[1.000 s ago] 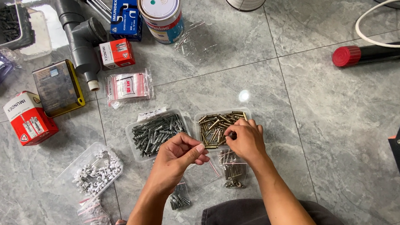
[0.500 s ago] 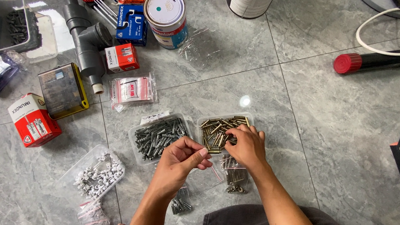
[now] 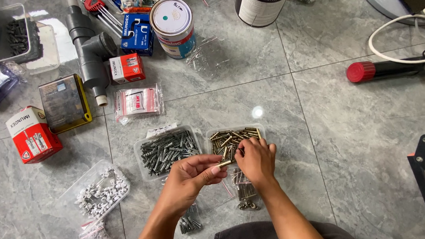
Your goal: The person sits on the floor and sorts through various metal fasteners, including brass-colored pins and silver screws, from plastic containers. They pick up individual items, inspect them, and place them into small plastic bags.
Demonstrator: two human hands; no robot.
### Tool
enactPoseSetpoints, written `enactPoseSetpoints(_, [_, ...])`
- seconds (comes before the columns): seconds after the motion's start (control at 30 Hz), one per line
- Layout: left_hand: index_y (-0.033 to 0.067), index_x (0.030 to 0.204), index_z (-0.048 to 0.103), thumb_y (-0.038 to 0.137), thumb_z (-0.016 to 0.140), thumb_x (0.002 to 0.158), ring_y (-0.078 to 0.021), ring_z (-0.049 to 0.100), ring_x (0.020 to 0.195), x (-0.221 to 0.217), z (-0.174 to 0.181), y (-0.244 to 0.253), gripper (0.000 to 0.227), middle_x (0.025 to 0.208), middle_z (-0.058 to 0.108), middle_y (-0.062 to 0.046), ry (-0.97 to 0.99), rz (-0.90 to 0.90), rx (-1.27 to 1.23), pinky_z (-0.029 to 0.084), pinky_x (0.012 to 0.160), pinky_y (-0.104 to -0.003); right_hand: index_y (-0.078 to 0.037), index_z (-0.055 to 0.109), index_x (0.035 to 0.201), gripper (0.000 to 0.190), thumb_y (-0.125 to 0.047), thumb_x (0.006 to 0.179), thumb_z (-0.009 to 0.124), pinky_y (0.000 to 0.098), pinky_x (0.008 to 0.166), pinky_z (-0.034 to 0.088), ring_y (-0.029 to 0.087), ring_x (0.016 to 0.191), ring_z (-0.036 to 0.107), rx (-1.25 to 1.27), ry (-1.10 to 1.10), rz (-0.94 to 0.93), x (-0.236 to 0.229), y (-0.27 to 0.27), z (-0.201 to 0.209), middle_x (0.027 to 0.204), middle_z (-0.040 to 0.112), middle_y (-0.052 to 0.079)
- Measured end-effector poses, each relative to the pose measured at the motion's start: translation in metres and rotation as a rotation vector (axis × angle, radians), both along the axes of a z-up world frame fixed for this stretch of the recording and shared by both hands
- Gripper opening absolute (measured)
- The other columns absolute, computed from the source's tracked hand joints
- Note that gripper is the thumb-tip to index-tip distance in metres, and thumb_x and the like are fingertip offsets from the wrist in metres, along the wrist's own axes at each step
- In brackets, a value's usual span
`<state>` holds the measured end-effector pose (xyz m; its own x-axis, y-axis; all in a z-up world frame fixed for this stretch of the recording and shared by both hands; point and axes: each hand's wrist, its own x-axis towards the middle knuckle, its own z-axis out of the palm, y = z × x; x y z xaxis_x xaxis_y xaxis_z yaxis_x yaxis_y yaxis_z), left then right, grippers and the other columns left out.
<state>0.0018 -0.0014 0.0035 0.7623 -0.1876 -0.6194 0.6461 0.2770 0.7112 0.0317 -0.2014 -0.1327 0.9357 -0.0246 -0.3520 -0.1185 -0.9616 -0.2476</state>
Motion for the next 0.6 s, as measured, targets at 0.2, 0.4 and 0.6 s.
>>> enactPoseSetpoints(0.2, [-0.0062, 0.109, 0.068, 0.005, 0.063, 0.096, -0.0324, 0.079, 0.097, -0.006, -0.015, -0.003, 0.018, 0.105, 0.08, -0.027, -0.024, -0.017, -0.066, 0.066, 0.089, -0.04, -0.021, 0.062, 0.094, 0.013, -0.032, 0.095, 0.057, 0.0448, 0.086, 0.036, 0.026, 0.099, 0.056, -0.016, -0.123, 0.087, -0.005, -0.005, -0.017, 0.096, 0.065, -0.002])
enactPoseSetpoints(0.4, [-0.0018, 0.109, 0.057, 0.001, 0.049, 0.103, -0.0357, 0.077, 0.111, -0.006, -0.016, -0.005, 0.01, 0.118, 0.077, -0.032, 0.028, -0.006, -0.119, 0.063, 0.1, -0.042, -0.019, 0.057, 0.097, 0.009, -0.026, 0.095, 0.051, 0.0436, 0.086, 0.037, 0.028, 0.095, 0.061, 0.173, -0.108, 0.013, -0.001, -0.015, -0.007, 0.093, 0.07, 0.001])
enactPoseSetpoints(0.6, [-0.0062, 0.117, 0.063, 0.001, 0.054, 0.1, -0.0353, 0.08, 0.107, -0.009, -0.024, -0.008, 0.021, 0.114, 0.079, -0.031, 0.016, 0.022, -0.05, 0.065, 0.099, -0.043, -0.013, 0.06, 0.102, 0.018, -0.028, 0.102, 0.05, 0.0405, 0.087, 0.049, 0.025, 0.098, 0.062, 0.514, -0.047, 0.022, 0.006, -0.02, 0.006, 0.1, 0.069, 0.004])
